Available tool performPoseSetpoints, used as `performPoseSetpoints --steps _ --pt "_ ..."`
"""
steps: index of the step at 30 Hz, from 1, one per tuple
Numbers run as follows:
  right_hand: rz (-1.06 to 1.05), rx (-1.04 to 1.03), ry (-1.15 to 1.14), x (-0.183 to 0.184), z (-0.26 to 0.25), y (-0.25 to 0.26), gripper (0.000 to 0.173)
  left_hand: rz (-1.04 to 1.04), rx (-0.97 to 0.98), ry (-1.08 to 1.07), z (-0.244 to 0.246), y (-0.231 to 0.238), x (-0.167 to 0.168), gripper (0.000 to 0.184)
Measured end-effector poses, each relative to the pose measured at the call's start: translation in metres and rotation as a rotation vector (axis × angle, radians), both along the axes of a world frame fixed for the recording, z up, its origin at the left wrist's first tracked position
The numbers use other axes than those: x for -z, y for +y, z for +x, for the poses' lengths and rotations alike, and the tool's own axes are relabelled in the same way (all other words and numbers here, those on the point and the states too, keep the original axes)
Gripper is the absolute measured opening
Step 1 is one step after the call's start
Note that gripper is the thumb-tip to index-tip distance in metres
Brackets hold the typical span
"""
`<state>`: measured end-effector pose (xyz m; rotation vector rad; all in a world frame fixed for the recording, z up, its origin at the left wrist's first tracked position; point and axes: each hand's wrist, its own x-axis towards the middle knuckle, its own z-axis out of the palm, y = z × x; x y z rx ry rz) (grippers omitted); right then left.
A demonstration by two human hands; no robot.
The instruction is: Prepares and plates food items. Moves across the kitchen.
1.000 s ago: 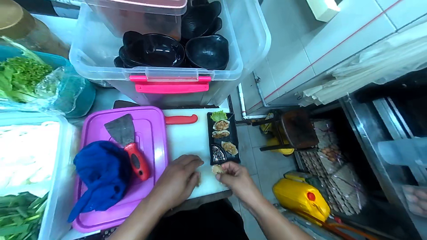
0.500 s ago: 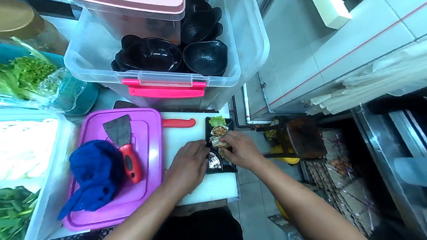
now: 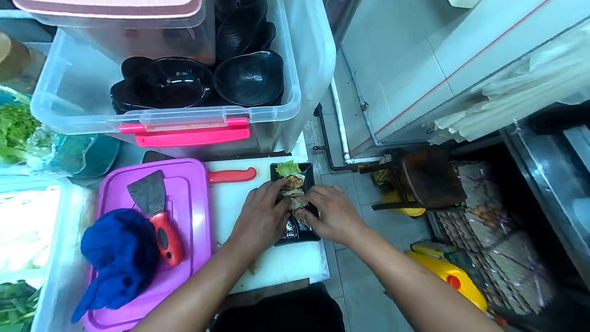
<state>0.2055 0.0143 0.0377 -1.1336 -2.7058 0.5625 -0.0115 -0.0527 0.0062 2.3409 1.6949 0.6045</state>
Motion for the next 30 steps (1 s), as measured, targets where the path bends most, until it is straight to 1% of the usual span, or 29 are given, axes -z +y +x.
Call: performPoseSetpoints --steps 3,6,10,15,19,24,30 --pt "0.002 0.141 -0.047 0.004 0.002 -0.019 0.033 -0.004 0.023 0.035 0.001 0.002 0.000 0.026" --pt "0.041 0.259 -0.128 0.011 -0.006 -0.037 0.039 -0.002 0.040 0.056 0.002 0.005 -0.002 0.026" --pt "0.041 0.366 -0.194 0.015 -0.017 -0.046 0.035 0.028 0.072 0.072 0.001 0.010 -0.003 0.024" --pt "-0.072 0.361 -0.226 0.006 -0.015 -0.049 0.035 0.029 0.104 0.106 0.003 0.012 -0.004 0.025" --pt "-0.036 0.345 -0.160 0.008 -0.013 -0.060 0.028 0.046 0.131 0.129 0.004 0.014 -0.004 0.026" --pt "-0.018 0.380 0.008 0.014 -0.010 -0.066 0.018 0.047 0.127 0.135 0.008 0.016 -0.005 0.027" --pt "-0.012 0.406 0.038 0.012 0.002 -0.069 0.017 0.013 0.118 0.143 0.017 0.014 -0.002 0.028"
